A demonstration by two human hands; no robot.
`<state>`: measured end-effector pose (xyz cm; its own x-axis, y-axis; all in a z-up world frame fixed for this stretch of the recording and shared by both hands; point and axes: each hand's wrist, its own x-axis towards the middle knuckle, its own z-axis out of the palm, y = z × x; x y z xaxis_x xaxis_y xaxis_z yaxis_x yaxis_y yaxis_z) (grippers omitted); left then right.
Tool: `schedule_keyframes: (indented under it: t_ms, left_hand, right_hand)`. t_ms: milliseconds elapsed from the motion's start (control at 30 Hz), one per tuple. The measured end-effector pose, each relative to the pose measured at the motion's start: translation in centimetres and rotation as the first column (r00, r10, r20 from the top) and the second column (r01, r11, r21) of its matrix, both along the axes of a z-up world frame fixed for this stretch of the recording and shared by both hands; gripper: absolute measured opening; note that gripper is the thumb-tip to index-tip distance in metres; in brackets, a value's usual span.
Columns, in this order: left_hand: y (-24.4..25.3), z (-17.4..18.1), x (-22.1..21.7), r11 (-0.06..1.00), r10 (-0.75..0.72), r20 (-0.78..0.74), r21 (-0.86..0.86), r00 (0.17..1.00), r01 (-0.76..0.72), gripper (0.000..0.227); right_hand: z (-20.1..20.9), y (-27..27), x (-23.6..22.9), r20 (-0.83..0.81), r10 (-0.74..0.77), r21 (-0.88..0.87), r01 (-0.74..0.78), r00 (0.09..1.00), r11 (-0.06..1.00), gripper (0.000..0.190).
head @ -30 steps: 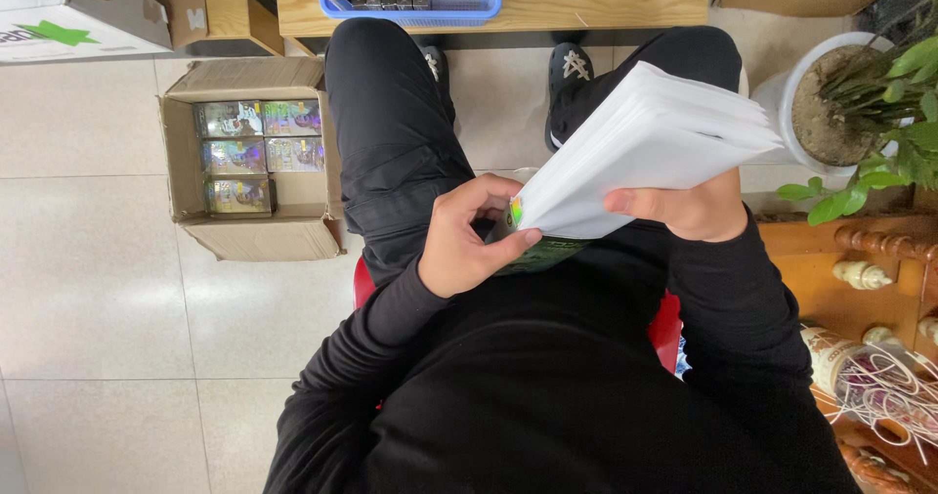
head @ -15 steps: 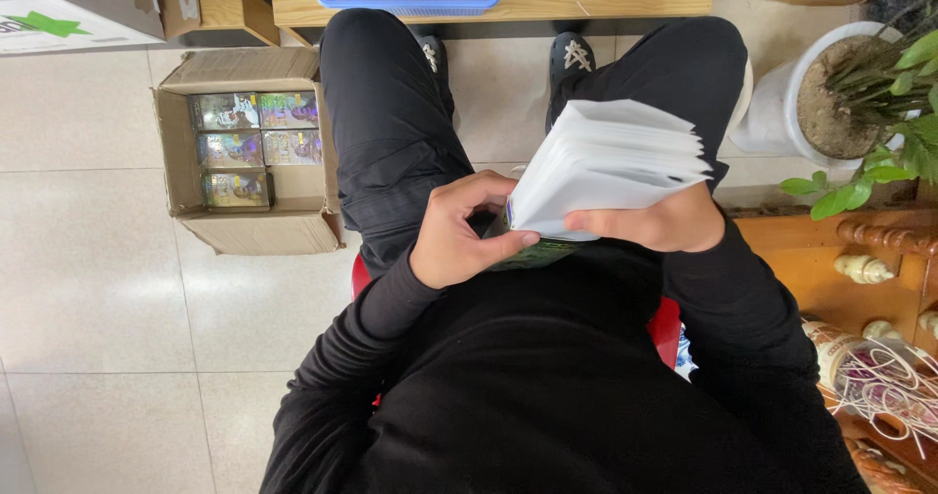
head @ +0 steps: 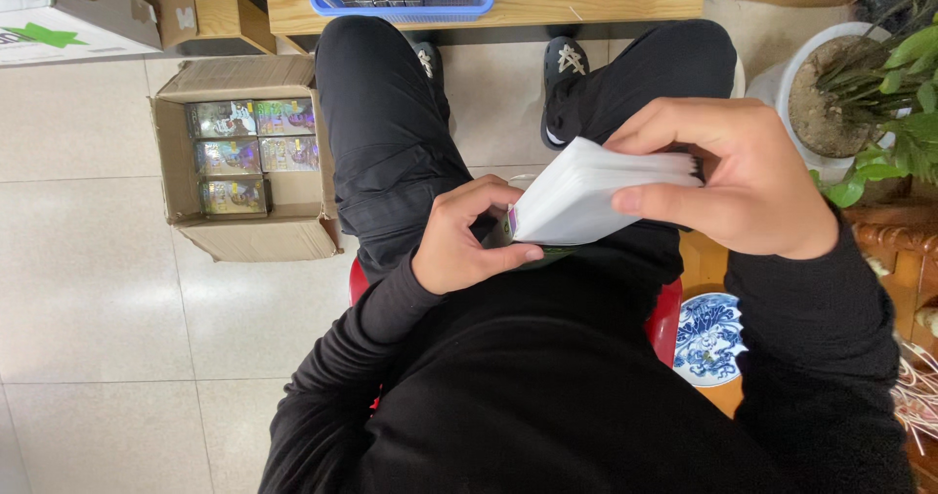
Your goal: The person takes a packaged phone screen protector from a cardboard box, writes in a notebook, and wipes the surfaces of the screen protector package with a cloth.
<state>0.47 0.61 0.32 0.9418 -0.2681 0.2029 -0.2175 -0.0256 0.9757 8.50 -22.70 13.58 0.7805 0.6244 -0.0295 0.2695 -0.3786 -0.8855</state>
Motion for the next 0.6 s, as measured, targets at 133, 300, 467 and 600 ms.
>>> schedule_keyframes:
  t_ms: [133,300,467,600]
  left_hand:
    - [-0.2,0.3,0.0,1.0,0.024,0.023,0.001,0.999,-0.024,0.038]
    - [-0.2,0.1,-0.2,0.999,0.036,-0.007,0.008,0.999,-0.036,0.038]
    - [-0.2,-0.1,-0.2,0.999,0.03,0.01,0.012,0.999,-0.03,0.039]
    - [-0.3,-0.2,-0.2,0.998,0.053,0.025,0.022,0.998,-0.054,0.039]
  right_hand:
    - [0.6,1.4,0.4,-0.09,0.085,-0.146,-0.097,0.992,0.985,0.016]
    - [0.5,1.3,1.0,-0.101,0.199,-0.35,-0.222,0.975,0.91,0.038]
    - [0.2,1.9,1.0,-0.139,0.203,-0.354,-0.24,0.969,0.904,0.033]
    - [-1.4,2.7,0.7,-0.14,0.206,-0.439,-0.247,0.969,0.864,0.026]
